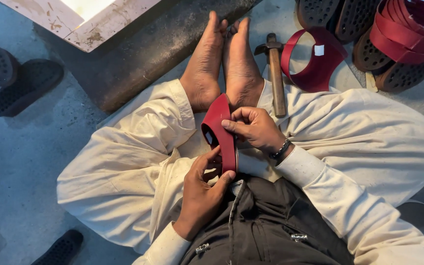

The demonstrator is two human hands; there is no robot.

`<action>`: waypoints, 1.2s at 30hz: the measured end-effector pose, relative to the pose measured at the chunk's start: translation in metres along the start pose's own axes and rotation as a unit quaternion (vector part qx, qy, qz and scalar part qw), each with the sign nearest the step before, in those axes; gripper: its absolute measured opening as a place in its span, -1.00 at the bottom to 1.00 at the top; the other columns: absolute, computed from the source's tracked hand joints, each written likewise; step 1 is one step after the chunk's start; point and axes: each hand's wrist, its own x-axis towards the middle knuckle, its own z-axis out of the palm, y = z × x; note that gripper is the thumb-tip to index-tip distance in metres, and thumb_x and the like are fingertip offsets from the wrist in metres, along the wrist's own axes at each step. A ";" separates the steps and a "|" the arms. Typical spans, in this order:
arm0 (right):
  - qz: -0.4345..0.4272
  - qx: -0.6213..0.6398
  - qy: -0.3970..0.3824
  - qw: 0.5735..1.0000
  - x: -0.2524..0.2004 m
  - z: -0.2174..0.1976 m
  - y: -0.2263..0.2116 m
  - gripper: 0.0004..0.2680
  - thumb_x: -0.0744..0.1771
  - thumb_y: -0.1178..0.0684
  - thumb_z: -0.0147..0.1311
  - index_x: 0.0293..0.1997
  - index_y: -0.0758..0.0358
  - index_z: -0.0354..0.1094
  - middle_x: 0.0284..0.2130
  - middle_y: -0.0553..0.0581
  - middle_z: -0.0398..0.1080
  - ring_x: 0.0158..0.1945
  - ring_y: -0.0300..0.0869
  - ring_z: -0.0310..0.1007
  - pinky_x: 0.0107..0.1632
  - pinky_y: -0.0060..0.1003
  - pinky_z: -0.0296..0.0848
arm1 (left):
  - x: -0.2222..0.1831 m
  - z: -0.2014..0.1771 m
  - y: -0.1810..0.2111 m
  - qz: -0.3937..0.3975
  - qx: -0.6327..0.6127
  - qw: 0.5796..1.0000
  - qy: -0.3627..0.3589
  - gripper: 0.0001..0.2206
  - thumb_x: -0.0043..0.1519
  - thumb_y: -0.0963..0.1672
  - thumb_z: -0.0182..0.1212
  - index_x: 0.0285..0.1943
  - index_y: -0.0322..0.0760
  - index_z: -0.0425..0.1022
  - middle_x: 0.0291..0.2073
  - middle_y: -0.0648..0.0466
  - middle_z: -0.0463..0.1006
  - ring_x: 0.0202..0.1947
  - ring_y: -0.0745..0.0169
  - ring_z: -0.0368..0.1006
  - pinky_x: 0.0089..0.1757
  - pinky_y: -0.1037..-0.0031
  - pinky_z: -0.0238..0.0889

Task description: Assembling handmade shoes by attaching uppers to soles using a hammer and manual alignment.

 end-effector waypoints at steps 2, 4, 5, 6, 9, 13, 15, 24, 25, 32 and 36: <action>0.002 -0.008 0.001 1.000 0.003 0.001 0.008 -0.86 0.31 0.05 0.32 -0.38 0.21 0.44 -0.70 -0.18 0.12 -0.60 -0.43 0.09 -0.54 -0.52 0.18 | 0.000 0.000 0.003 -0.020 0.004 1.000 0.003 -0.49 0.10 -0.09 0.39 0.29 -0.08 0.48 -0.08 0.10 0.57 -0.15 0.31 0.57 -0.10 0.47 0.52; 0.003 -0.017 0.001 1.000 0.005 0.001 0.014 -0.85 0.30 0.03 0.33 -0.40 0.19 0.42 -0.70 -0.21 0.08 -0.58 -0.46 0.04 -0.53 -0.52 0.15 | 0.000 0.000 0.007 -0.039 0.007 0.999 0.006 -0.52 0.09 -0.10 0.39 0.25 -0.06 0.50 -0.08 0.13 0.56 -0.15 0.31 0.59 -0.12 0.47 0.51; 0.010 -0.004 -0.011 1.000 0.006 0.001 0.016 -0.86 0.31 0.04 0.32 -0.37 0.20 0.43 -0.69 -0.18 0.12 -0.58 -0.44 0.12 -0.50 -0.52 0.24 | 0.000 0.000 0.009 -0.063 0.000 0.998 0.007 -0.53 0.08 -0.10 0.38 0.23 -0.05 0.50 -0.08 0.17 0.57 -0.16 0.32 0.55 -0.11 0.47 0.50; 0.018 0.009 -0.022 1.000 0.006 0.000 0.018 -0.87 0.31 0.04 0.30 -0.35 0.21 0.43 -0.68 -0.16 0.16 -0.57 -0.42 0.19 -0.47 -0.52 0.32 | 0.000 -0.001 0.011 -0.088 -0.008 0.996 0.007 -0.53 0.07 -0.11 0.37 0.22 -0.05 0.50 -0.07 0.20 0.57 -0.17 0.33 0.51 -0.10 0.48 0.48; 0.024 0.028 -0.053 0.998 0.009 -0.005 0.018 -0.89 0.32 0.06 0.27 -0.25 0.26 0.48 -0.49 0.01 0.52 -0.44 -0.37 0.47 -0.36 -0.51 0.48 | 0.001 -0.003 0.014 -0.082 -0.020 0.996 0.000 -0.53 0.08 -0.10 0.37 0.23 -0.09 0.50 -0.08 0.17 0.58 -0.19 0.31 0.54 -0.08 0.47 0.53; 0.010 0.028 -0.058 0.998 0.010 -0.004 0.021 -0.90 0.32 0.07 0.28 -0.29 0.23 0.46 -0.62 -0.09 0.37 -0.56 -0.44 0.28 -0.52 -0.56 0.24 | 0.002 -0.002 0.015 -0.080 -0.021 0.997 0.003 -0.56 0.07 -0.12 0.40 0.17 -0.09 0.50 -0.04 0.15 0.61 -0.18 0.32 0.56 -0.10 0.48 0.54; -0.002 -0.013 -0.057 0.998 0.010 -0.002 0.020 -0.90 0.32 0.03 0.29 -0.27 0.19 0.49 -0.66 -0.19 0.23 -0.56 -0.49 0.15 -0.49 -0.59 0.16 | 0.004 -0.002 0.020 -0.127 -0.025 0.991 0.019 -0.62 0.05 -0.10 0.38 0.09 -0.06 0.54 -0.24 0.16 0.68 -0.20 0.35 0.56 -0.16 0.52 0.47; -0.019 0.020 -0.029 0.999 0.022 0.003 0.053 -0.84 0.26 0.13 0.41 -0.33 0.34 0.45 -0.70 -0.04 0.19 -0.61 -0.32 0.39 -0.54 -0.44 0.46 | 0.023 0.006 -0.005 -0.147 -0.078 0.982 0.088 -0.61 -0.05 -0.21 0.48 -0.05 -0.37 0.49 -0.37 -0.03 0.56 -0.40 0.26 0.50 -0.32 0.44 0.47; -0.020 0.019 -0.030 0.999 0.022 0.003 0.054 -0.84 0.26 0.13 0.41 -0.33 0.34 0.45 -0.70 -0.04 0.19 -0.61 -0.32 0.39 -0.54 -0.44 0.46 | 0.027 0.007 -0.005 -0.146 -0.078 0.982 0.089 -0.61 -0.05 -0.21 0.48 -0.05 -0.37 0.49 -0.37 -0.03 0.56 -0.40 0.26 0.50 -0.32 0.44 0.47; -0.035 -0.006 -0.017 0.999 0.020 0.003 0.052 -0.84 0.24 0.15 0.42 -0.26 0.32 0.49 -0.69 -0.08 0.16 -0.63 -0.39 0.32 -0.57 -0.47 0.40 | 0.054 0.018 -0.033 -0.151 -0.078 0.979 0.113 -0.79 -0.07 -0.19 0.50 -0.26 -0.28 0.66 -0.55 0.09 0.59 -0.54 0.43 0.44 -0.45 0.58 0.43; -0.056 -0.095 0.023 0.994 0.031 0.000 0.038 -0.80 0.25 0.02 0.42 -0.22 0.27 0.50 -0.67 -0.06 0.23 -0.62 -0.42 0.27 -0.56 -0.49 0.29 | 0.052 0.017 -0.036 -0.141 -0.082 0.981 0.107 -0.80 -0.06 -0.18 0.52 -0.28 -0.31 0.67 -0.55 0.06 0.61 -0.50 0.41 0.44 -0.46 0.58 0.42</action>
